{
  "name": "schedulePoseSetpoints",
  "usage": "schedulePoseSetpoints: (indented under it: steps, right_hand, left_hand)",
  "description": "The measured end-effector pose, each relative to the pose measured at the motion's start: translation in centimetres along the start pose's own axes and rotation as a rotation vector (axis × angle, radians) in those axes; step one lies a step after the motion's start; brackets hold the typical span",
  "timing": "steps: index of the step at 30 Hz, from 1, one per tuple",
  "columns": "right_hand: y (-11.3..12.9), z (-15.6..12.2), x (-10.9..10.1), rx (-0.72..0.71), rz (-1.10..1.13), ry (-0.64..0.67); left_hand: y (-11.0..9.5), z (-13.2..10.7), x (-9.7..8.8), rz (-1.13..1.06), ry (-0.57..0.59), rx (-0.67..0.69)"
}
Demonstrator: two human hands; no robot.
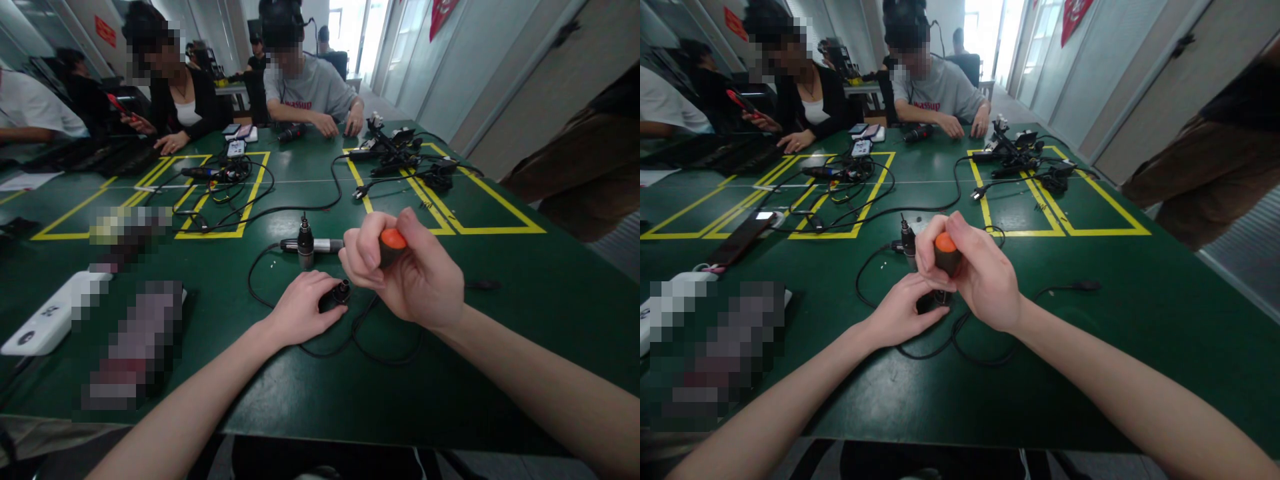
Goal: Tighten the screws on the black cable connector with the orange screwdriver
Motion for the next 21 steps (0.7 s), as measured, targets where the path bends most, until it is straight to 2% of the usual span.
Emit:
schedulePoseSetpoints:
  steps: [7, 16, 21]
  right_hand:
    - [0.0, -0.26, -0.02, 0.02, 0.017, 0.031]
    - [-0.17, -0.19, -0.07, -0.031, 0.015, 0.03]
    - [-0.15, -0.1, -0.03, 0.002, 0.004, 0.032]
  left_hand:
    - [-0.01, -0.08, 0.02, 0.001, 0.004, 0.006]
    - [-0.19, 0.14, -0.04, 0.0, 0.011, -0.012]
    - [0.09, 0.05, 0.05, -0.007, 0.0, -0.006]
Point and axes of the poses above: each hand's wrist, its own z-axis towards the middle knuckle, its own x-axis out of the palm, y = z × x, the point moved 6 cm from there along z, towards the middle knuckle, and after that the axes turned 4 degrees about y, right-handed, at the moved point
